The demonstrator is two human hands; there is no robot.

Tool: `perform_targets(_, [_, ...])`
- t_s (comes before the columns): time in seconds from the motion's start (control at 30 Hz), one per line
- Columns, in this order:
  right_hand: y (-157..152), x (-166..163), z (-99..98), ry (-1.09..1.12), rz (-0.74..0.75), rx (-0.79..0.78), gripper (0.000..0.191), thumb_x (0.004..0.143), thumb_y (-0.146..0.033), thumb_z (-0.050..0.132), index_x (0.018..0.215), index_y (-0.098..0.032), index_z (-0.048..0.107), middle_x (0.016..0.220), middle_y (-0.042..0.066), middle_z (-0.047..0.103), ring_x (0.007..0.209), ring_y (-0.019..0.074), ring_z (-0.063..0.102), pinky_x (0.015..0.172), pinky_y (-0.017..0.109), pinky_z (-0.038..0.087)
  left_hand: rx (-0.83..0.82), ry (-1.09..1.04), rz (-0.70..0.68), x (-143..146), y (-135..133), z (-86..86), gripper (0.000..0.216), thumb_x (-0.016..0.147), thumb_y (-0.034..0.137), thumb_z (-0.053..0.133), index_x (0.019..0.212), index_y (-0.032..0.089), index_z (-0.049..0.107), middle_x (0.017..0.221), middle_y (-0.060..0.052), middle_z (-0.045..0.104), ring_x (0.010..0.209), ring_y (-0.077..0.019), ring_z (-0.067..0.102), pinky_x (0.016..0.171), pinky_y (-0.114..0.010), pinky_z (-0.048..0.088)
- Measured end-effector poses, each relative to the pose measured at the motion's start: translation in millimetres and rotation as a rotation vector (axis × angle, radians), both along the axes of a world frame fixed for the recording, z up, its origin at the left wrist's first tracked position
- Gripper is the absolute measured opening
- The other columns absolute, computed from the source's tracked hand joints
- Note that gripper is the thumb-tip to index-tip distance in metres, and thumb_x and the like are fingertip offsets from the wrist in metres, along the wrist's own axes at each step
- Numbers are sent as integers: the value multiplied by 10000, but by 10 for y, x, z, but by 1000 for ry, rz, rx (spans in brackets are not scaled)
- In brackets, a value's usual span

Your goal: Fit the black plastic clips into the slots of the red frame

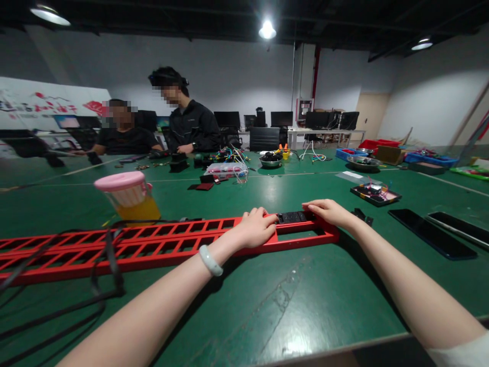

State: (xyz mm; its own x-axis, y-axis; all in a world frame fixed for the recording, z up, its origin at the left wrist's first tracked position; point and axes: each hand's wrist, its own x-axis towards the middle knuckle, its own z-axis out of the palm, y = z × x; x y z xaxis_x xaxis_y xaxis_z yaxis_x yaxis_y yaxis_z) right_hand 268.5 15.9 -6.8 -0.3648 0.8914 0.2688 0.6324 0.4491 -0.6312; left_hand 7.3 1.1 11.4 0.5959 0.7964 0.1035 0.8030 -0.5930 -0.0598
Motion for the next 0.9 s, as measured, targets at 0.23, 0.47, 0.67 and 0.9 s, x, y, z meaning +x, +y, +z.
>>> perform_targets(0.23, [-14, 362, 74, -285, -274, 147, 316, 762, -157, 456, 1014, -191, 644, 1059, 89, 634, 999, 245, 563, 874, 331, 404, -64, 9, 18, 5, -25, 48, 410, 871, 466, 215, 1178, 341, 457, 1039, -64, 465, 958, -240, 421, 806, -396, 336])
perform_targets(0.47, [-60, 433, 108, -346, -87, 221, 503, 674, -31, 394, 1096, -205, 604, 1147, 66, 578, 1050, 207, 517, 902, 325, 396, -35, 16, 11, 1, -15, 18, 408, 870, 471, 214, 1159, 333, 466, 1019, -67, 467, 944, -241, 426, 790, -398, 343])
perform_targets(0.67, [-49, 45, -153, -368, -60, 206, 557, 653, 7, 422, 1085, -294, 603, 1328, 57, 401, 1238, 275, 270, 965, 481, 294, -33, 33, 23, 18, -31, 20, 407, 873, 456, 213, 1161, 316, 465, 1034, -73, 470, 960, -247, 416, 804, -407, 335])
perform_targets(0.9, [-39, 85, -153, -443, -86, 261, 553, 684, -30, 424, 1144, -308, 557, 1304, 69, 423, 1220, 283, 278, 928, 493, 319, -22, 29, 19, 18, -43, 20, 407, 873, 453, 210, 1158, 315, 465, 1041, -74, 470, 954, -248, 425, 792, -400, 342])
